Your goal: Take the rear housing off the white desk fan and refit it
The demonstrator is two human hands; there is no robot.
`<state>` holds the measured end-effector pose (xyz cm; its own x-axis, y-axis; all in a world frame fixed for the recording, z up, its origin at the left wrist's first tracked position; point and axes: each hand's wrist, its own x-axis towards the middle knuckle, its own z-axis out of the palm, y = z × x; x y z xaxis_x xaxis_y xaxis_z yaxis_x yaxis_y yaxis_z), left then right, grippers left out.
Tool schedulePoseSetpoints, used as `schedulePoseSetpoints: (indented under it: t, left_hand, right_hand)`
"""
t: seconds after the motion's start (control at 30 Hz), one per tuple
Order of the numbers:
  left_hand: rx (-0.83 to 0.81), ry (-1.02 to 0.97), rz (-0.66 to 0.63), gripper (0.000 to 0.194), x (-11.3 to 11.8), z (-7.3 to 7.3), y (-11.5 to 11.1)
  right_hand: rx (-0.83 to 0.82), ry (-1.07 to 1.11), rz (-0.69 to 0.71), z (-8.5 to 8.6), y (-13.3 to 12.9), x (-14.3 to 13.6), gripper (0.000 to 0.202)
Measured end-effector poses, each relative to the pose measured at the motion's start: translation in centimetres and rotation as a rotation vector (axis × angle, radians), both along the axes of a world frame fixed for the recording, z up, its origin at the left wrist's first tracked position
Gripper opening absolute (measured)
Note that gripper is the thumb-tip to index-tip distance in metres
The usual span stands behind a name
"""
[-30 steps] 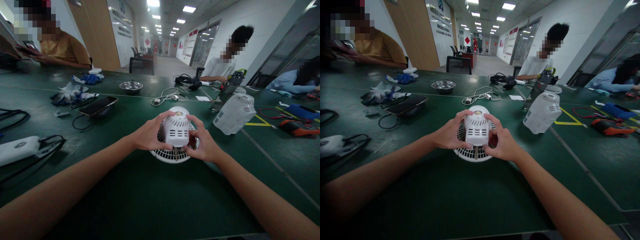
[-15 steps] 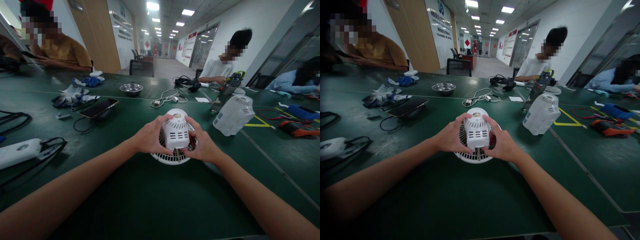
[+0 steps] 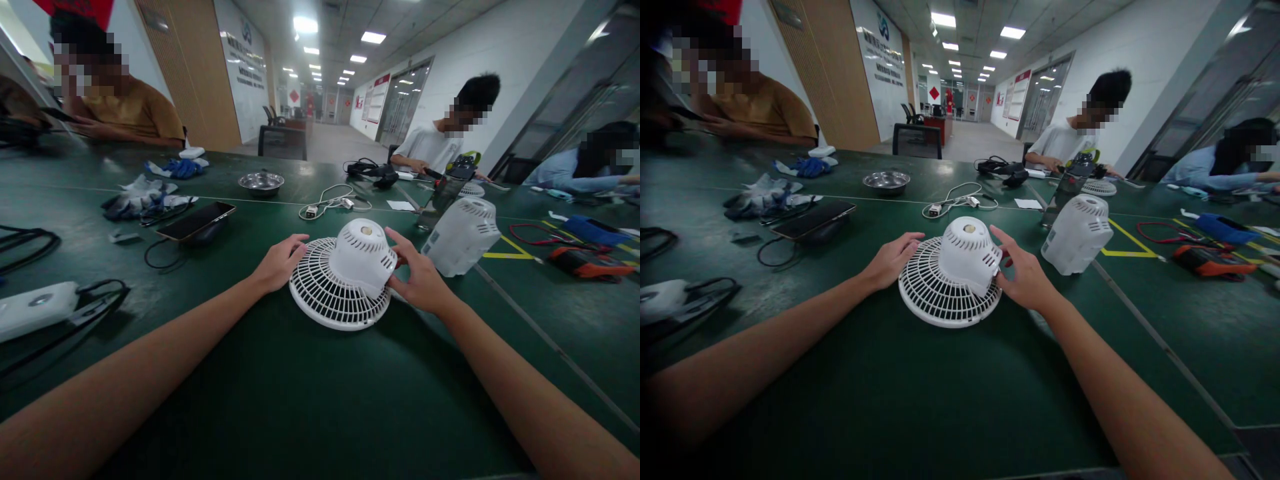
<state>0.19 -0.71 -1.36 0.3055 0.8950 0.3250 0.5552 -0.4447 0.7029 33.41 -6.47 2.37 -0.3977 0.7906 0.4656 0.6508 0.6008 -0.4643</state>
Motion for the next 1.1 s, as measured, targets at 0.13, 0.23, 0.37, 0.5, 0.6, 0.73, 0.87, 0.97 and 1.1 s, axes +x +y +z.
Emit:
schedulePoseSetpoints:
  t: [0.13, 0.23, 0.37, 0.5, 0.6, 0.73, 0.87, 0.97, 1.1]
  left_hand:
    - [-0.081, 0.045, -0.015, 0.053, 0.1, 0.1, 0.0]
    - [-0.111, 0.022, -0.016, 0.053, 0.2, 0.2, -0.1]
    - [-0.127, -0.017, -0.026, 0.050, 0.1, 0.3, -0.4]
    - [-0.015, -0.209, -0.051, 0.050, -0.1, 0.3, -1.0]
    - [0.167, -0.440, -0.109, 0.057, 0.1, 0.3, -1.2]
    - [0.300, -0.487, -0.054, 0.063, 0.7, 0.1, -1.1]
    - [-0.062, -0.421, -0.136, 0.041, 0.8, -0.2, -0.7]
    - [-0.226, -0.409, -0.190, 0.031, 0.6, -0.3, -0.6]
    - [-0.224, -0.423, -0.192, 0.027, 0.6, -0.2, -0.6]
  right_hand:
    - [-0.017, 0.125, 0.146, 0.0, -0.6, -0.4, 0.090]
    - [-0.021, 0.073, 0.103, -0.1, -1.2, -1.4, 0.097]
    - [-0.061, 0.041, -0.070, -0.2, -1.4, -2.4, 0.117]
    - [-0.097, 0.194, -0.116, 0.0, -1.5, -2.7, 0.118]
    - [-0.135, 0.481, -0.119, 0.0, -1.6, -3.2, 0.111]
    - [-0.394, 0.822, -0.047, -0.6, -1.9, -4.4, 0.067]
    - [-0.641, 0.832, 0.104, -1.5, -2.3, -5.4, 0.048]
    - [-0.702, 0.820, 0.113, -1.7, -2.1, -5.6, 0.048]
    - [-0.673, 0.798, 0.062, -1.5, -1.6, -5.3, 0.048]
